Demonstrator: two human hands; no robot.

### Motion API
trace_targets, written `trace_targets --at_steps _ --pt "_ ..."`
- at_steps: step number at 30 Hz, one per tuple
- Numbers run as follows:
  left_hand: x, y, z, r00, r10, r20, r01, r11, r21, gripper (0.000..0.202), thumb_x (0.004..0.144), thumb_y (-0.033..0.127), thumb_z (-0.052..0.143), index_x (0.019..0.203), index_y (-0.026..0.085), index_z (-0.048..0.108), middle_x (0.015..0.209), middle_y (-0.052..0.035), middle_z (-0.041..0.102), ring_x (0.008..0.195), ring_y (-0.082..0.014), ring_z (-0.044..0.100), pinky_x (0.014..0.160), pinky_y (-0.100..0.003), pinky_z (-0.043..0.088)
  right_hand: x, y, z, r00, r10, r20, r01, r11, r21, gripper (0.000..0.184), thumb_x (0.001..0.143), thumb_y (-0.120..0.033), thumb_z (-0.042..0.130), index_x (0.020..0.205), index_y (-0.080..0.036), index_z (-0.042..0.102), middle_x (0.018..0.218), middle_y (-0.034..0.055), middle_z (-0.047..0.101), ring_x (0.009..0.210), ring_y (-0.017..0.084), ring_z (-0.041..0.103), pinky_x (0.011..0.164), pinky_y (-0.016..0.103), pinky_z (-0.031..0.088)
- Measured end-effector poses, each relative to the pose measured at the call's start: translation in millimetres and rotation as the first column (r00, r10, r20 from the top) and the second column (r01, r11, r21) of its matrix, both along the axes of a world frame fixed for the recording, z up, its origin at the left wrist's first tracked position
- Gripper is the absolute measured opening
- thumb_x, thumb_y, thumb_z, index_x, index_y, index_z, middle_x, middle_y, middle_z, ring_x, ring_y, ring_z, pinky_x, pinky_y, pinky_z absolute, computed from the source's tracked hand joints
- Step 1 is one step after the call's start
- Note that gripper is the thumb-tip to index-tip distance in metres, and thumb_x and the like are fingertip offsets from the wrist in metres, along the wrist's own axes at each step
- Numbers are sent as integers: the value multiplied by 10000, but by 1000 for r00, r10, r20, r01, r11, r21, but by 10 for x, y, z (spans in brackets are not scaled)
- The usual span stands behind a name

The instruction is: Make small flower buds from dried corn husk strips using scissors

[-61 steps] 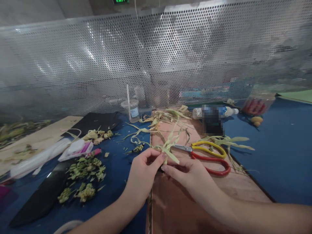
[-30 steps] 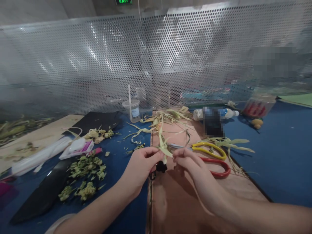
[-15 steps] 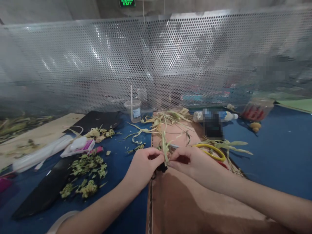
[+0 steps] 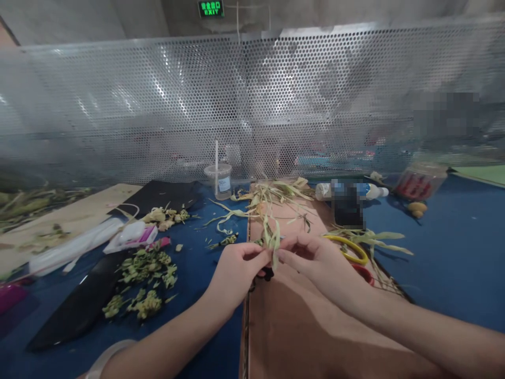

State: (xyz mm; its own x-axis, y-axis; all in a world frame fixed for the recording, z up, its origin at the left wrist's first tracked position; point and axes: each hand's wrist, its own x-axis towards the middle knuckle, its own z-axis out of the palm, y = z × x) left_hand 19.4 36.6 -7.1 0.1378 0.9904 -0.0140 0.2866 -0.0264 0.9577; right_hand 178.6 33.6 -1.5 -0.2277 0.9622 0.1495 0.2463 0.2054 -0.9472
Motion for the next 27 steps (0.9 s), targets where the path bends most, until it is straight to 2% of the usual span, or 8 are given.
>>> trace_targets --at_steps 3,8,11,16,19,22,24,27 --pt "-3 -3 -38 998 -6 55 9 998 -59 292 722 409 556 699 139 666 661 -49 644 538 -133 555 518 -229 399 -2 8 0 999 -4 41 4 1000 9 82 741 -264 576 739 -188 606 671 -23 596 615 103 520 574 216 412" --pt "-9 -9 -86 994 -17 109 24 998 -63 316 744 430 534 737 141 661 687 -53 647 551 -129 552 543 -242 426 -9 -11 -11 997 18 73 -21 999 41 64 756 -234 556 757 -188 601 674 -22 598 613 101 521 558 209 409" --pt "9 -10 -78 987 -21 158 34 996 -79 279 752 381 534 722 130 653 699 -63 652 565 -133 556 545 -244 437 -12 -37 -4 995 -6 104 -5 995 97 42 757 -198 552 750 -188 592 651 -32 586 590 91 510 542 196 405" --pt "49 -26 -28 959 -6 283 49 988 -144 139 720 206 551 705 112 652 669 -64 644 606 -141 563 546 -238 452 -31 -54 -29 993 -14 119 -8 983 182 45 762 -164 537 745 -195 565 657 -36 575 595 88 508 543 189 412" --pt "54 -41 -17 941 -9 338 71 982 -173 165 726 248 574 673 108 645 650 -61 629 601 -138 556 541 -238 446 -35 -49 -90 995 -38 95 15 974 228 48 755 -159 540 770 -201 524 682 -32 561 604 91 511 542 192 424" --pt "52 -55 -28 914 -14 406 101 976 -194 234 726 313 597 626 105 634 629 -57 609 605 -130 543 545 -233 440 -14 -36 -160 993 -47 112 6 940 341 75 758 -165 541 804 -208 500 737 -13 557 640 105 521 557 211 439" --pt "52 -60 -40 894 -9 448 113 972 -204 236 717 321 612 619 107 635 623 -51 605 604 -121 534 555 -229 438 7 -21 -192 984 -33 177 -48 898 438 50 778 -164 517 795 -209 527 770 8 564 679 120 532 580 230 450" --pt "54 -59 -55 875 11 484 120 964 -238 218 708 309 628 623 109 636 615 -44 603 600 -114 534 564 -225 435 19 2 -207 971 -18 239 -118 832 542 105 799 -155 489 808 -210 578 827 30 583 734 133 553 628 251 471"
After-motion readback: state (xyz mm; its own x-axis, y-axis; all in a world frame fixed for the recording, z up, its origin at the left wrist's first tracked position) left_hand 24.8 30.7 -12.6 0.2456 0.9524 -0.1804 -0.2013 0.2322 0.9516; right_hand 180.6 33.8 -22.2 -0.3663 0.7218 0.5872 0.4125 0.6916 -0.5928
